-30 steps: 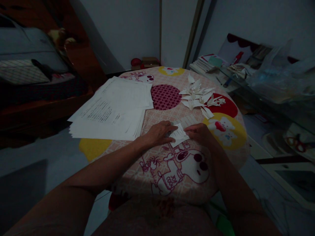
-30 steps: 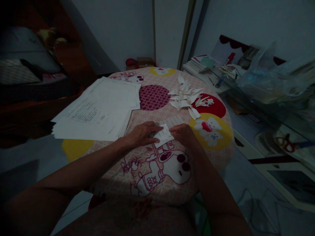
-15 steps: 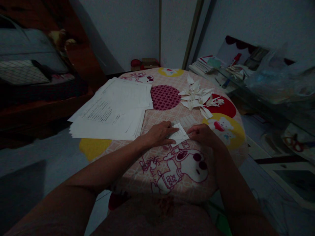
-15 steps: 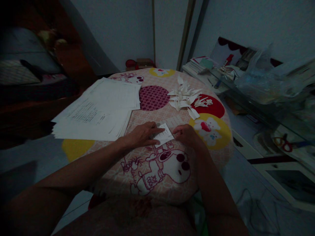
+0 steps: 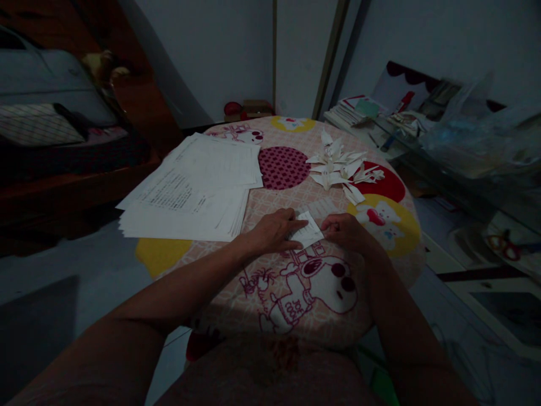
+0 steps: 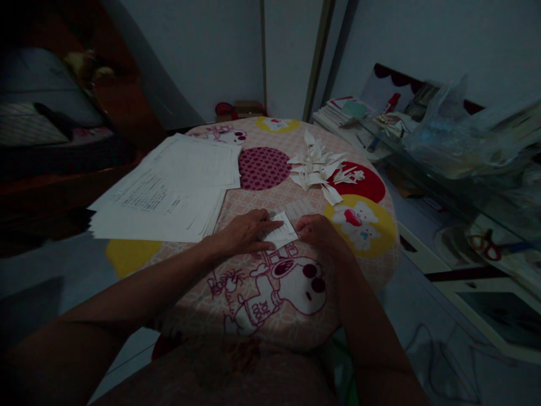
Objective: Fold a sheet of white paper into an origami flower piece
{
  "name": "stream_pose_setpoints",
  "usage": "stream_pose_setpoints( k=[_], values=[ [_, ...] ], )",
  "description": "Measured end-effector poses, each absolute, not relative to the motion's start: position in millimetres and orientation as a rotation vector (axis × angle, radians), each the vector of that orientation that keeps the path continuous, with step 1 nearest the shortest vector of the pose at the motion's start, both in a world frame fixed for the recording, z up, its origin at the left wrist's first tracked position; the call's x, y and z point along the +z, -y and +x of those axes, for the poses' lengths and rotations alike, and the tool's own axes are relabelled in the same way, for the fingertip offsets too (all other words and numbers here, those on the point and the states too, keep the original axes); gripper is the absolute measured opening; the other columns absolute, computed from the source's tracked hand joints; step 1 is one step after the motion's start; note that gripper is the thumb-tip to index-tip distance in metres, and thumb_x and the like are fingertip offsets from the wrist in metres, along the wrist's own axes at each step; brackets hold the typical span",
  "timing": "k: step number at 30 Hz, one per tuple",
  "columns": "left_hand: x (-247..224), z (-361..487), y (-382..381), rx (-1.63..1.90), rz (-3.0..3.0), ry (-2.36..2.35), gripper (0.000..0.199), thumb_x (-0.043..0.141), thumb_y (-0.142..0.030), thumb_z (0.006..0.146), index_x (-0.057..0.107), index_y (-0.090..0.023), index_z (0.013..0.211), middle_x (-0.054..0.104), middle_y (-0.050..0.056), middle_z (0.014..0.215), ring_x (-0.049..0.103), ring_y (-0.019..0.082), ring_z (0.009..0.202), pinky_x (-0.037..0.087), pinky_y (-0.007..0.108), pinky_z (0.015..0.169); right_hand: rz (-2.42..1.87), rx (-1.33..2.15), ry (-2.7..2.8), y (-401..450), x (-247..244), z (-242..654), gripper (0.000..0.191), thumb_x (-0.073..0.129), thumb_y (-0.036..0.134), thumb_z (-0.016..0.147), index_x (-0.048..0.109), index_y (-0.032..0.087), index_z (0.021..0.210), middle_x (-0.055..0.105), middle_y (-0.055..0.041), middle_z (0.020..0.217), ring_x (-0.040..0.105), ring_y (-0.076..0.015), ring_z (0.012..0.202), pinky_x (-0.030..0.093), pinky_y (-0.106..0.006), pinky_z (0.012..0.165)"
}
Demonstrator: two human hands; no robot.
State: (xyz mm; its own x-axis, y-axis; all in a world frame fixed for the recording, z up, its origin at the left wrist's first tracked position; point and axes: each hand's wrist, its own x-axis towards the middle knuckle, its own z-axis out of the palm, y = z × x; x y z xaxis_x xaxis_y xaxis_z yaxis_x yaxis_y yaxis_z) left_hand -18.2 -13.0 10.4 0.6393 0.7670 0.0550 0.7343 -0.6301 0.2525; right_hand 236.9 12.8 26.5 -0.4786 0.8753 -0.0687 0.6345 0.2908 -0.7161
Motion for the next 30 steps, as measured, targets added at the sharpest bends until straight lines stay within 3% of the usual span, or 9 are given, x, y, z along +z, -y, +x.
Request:
stream_pose_setpoints(
  k=[9, 17, 25, 30],
  values=[
    [10, -15, 17, 0.291, 2.674, -1.102, 0.047, 0.061, -0.049, 0.091, 0.058, -0.029, 0.134, 0.055, 0.010, 0.124, 0.052, 0.024, 0.110, 0.046, 0.035, 0.093, -1.365, 1.107, 2.134, -12, 24, 235, 0.007, 0.063, 0.023, 0.067, 0.062, 0.017, 0.068, 0.052, 0.0053, 0.052, 0.042, -0.0081, 0.048, 0.031, -0.022, 0.049],
    [9, -12, 14, 0.277, 2.751, -1.075, 0.055, 0.058, -0.051, 0.092, 0.051, -0.027, 0.142, 0.051, 0.011, 0.139, 0.050, 0.028, 0.118, 0.043, 0.039, 0.100, -1.371, 0.988, 2.171, -13, 25, 231, 0.012, 0.059, 0.024, 0.071, 0.066, 0.016, 0.064, 0.056, 0.0022, 0.052, 0.047, -0.0103, 0.052, 0.034, -0.024, 0.053],
    [11, -8, 14, 0.277, 2.716, -1.102, 0.069, 0.061, -0.064, 0.085, 0.052, -0.023, 0.139, 0.052, 0.013, 0.138, 0.051, 0.030, 0.118, 0.045, 0.041, 0.097, -1.485, 0.680, 2.280, -13, 22, 218, 0.011, 0.059, 0.015, 0.068, 0.062, 0.017, 0.058, 0.059, 0.0002, 0.054, 0.048, -0.0111, 0.053, 0.033, -0.025, 0.054],
    [11, -8, 16, 0.294, 2.700, -1.110, 0.069, 0.064, -0.064, 0.083, 0.052, -0.024, 0.138, 0.053, 0.012, 0.137, 0.051, 0.029, 0.119, 0.045, 0.039, 0.097, -1.549, 0.679, 2.255, -13, 22, 216, 0.011, 0.060, 0.014, 0.068, 0.059, 0.018, 0.057, 0.058, -0.0003, 0.055, 0.047, -0.0114, 0.053, 0.033, -0.026, 0.054]
  ],
)
